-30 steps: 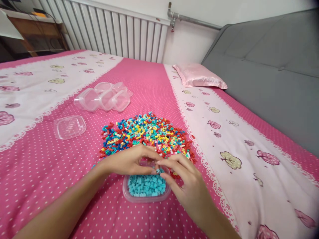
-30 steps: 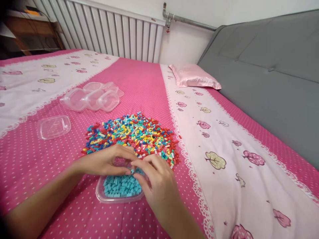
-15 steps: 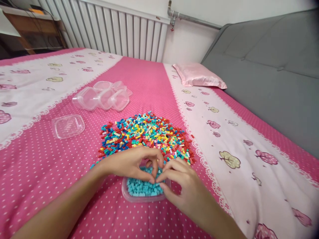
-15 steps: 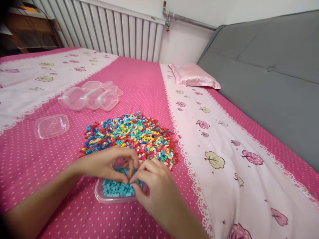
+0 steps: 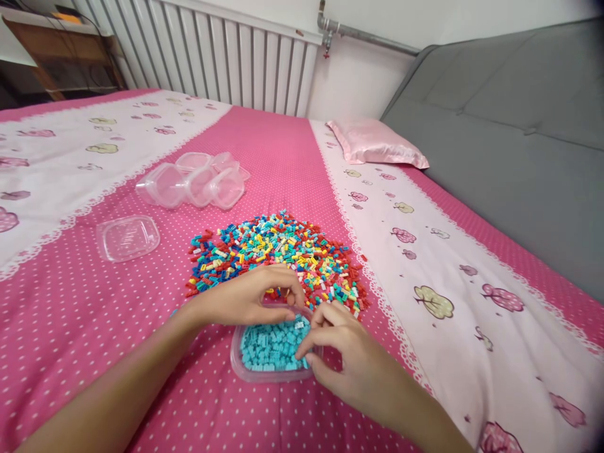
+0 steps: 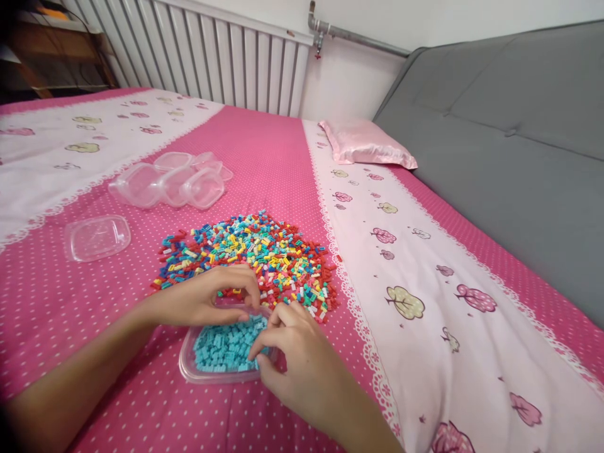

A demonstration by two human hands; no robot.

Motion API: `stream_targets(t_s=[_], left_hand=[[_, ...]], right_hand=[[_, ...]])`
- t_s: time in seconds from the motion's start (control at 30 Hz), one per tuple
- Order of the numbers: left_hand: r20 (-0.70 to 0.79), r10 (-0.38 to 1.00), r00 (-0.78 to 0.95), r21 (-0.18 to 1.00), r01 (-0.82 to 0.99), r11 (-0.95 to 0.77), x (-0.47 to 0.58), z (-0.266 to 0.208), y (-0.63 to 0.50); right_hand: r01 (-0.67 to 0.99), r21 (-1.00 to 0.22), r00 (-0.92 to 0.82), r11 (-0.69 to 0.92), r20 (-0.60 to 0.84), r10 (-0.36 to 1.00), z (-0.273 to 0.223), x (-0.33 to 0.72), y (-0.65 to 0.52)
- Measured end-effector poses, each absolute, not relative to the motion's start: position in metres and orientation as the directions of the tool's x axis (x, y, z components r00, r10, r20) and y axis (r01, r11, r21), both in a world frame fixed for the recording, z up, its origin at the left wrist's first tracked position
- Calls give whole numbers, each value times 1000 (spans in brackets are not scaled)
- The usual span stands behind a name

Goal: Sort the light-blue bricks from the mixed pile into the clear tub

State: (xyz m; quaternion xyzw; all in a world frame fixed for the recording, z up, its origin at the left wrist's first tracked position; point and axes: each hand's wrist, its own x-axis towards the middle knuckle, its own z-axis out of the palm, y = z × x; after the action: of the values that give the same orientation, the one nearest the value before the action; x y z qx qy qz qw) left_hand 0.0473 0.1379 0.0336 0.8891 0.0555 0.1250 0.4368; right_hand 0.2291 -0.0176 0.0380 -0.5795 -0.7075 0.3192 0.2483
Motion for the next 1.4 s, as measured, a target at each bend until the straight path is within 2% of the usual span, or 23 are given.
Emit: stream_targets(t_s=[0.3,0.63,1.17,1.4], left_hand=[[125,206,971,811,19,-584,47,34,137],[116,206,972,815,25,-578,46,32,136],[181,262,948,827,-2,-562,47,35,137],[171,256,951,829,2,-559,46,35,137]], right_hand=[[667,-729,-241,152,-18,970,40,231,-14],[745,-625,-254,233,58,966,39,228,-17],[725,-644,-307,245,17,952,41,235,-18],[730,-660,-266,180,-32,963,46,234,-19]])
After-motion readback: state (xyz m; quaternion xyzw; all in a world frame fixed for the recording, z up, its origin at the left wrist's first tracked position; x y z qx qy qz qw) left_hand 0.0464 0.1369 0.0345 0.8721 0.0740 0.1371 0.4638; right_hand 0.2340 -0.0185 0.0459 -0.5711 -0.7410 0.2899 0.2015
